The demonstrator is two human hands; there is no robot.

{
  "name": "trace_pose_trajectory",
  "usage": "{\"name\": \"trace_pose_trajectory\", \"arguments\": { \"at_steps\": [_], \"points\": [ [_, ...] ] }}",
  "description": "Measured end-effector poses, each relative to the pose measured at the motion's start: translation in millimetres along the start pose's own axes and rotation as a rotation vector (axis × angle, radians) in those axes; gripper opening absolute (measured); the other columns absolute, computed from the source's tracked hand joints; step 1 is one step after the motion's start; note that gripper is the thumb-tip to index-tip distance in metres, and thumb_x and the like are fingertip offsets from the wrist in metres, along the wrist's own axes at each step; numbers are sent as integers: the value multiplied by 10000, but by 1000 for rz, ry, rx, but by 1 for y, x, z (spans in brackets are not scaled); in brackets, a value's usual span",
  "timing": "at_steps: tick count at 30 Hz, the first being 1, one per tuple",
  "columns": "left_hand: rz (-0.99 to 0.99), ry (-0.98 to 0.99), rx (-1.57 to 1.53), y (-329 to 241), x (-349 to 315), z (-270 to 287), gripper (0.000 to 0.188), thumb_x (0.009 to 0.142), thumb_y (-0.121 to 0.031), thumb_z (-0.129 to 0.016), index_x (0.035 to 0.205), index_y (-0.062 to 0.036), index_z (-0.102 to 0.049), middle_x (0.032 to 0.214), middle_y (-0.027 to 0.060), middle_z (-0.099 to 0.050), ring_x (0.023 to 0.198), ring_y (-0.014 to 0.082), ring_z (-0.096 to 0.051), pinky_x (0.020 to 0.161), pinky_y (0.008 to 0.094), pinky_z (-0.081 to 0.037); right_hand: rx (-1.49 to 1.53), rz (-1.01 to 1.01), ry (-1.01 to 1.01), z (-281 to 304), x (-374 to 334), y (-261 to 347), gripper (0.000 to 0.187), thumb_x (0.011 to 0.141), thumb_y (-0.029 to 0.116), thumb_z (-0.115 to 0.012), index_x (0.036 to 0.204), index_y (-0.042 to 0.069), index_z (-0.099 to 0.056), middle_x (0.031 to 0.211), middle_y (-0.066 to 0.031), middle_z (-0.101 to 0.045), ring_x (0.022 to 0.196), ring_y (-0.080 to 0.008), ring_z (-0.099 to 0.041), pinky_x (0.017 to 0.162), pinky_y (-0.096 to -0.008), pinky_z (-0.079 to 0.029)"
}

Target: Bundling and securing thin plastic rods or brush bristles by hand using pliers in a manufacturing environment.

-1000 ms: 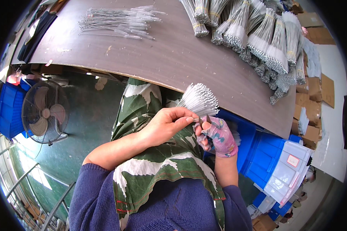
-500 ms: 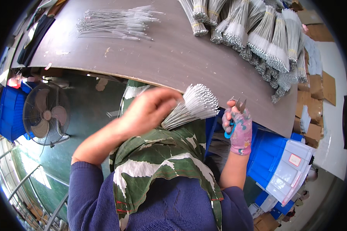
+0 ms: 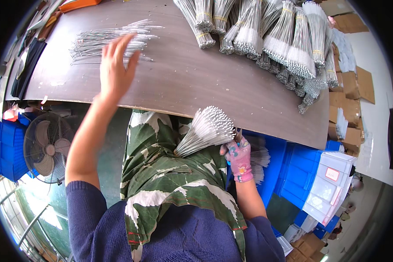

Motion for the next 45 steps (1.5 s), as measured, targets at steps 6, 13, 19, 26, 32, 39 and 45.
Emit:
{"name": "trace_pose_trajectory", "arguments": {
  "at_steps": [6, 13, 19, 26, 32, 39, 45],
  "points": [
    [635, 859, -834, -103, -120, 27, 348, 813, -235, -674, 1077, -19, -607, 939, 142, -641, 850, 255, -632, 763, 333, -506, 94, 65, 87, -10, 2, -15, 197, 863, 41, -564, 1056, 9, -538, 814, -43, -605, 535, -102, -521, 480, -212, -388],
    [695, 890, -744, -152, -164, -17, 1051, 615, -452, -801, 1363, 37, -248, 1216, 243, -516, 1146, 360, -504, 948, 400, -418, 133, 106, 112, -37, -6, -15, 199, 892, 90, -586, 1062, 27, -505, 840, -48, -591, 594, -89, -512, 527, -221, -417],
    [756, 860, -980, -131, -180, -41, 839, 625, -443, -817, 1225, 22, -460, 981, 189, -643, 941, 293, -632, 817, 378, -486, -78, 122, 187, -46, -7, -7, 239, 859, 82, -626, 1062, 19, -517, 831, -24, -599, 595, -60, -500, 532, -204, -412],
    [1009, 902, -1352, -122, -199, -46, 460, 756, -273, -773, 1100, -24, -596, 914, 32, -662, 851, 99, -568, 803, 295, -469, 32, 133, 206, -44, 9, 7, 291, 866, 16, -577, 1152, 24, -518, 921, -29, -613, 645, -48, -509, 550, -194, -414],
    [920, 779, -1436, -117, -186, -39, 486, 752, -223, -774, 1151, -27, -575, 1100, 59, -622, 1027, 132, -540, 939, 308, -409, -86, 228, 292, -65, 19, 9, 437, 819, -48, -604, 1232, 16, -479, 1014, -42, -591, 793, -91, -566, 671, -231, -474],
    [320, 783, -1049, -101, -175, -49, 487, 787, -278, -699, 1224, -125, -551, 1288, 55, -512, 1253, 238, -415, 1081, 356, -275, -43, 232, 348, -78, 17, 2, 450, 805, -47, -610, 1233, 1, -478, 1146, -65, -563, 1049, -141, -550, 900, -275, -445],
    [351, 667, -1131, -102, -177, -55, 410, 810, -192, -665, 1193, -80, -571, 1174, 86, -580, 1119, 248, -517, 982, 374, -374, -109, 204, 328, -76, 18, 3, 431, 822, -45, -598, 1234, 6, -482, 1148, -62, -565, 1035, -141, -555, 887, -275, -450]
  ]
}}
Point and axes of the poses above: each hand's wrist, its own x-axis towards the middle knuckle, its own z-axis out of the back of the hand, y = z × x, the point moved 3 cm from there along x, towards the middle knuckle
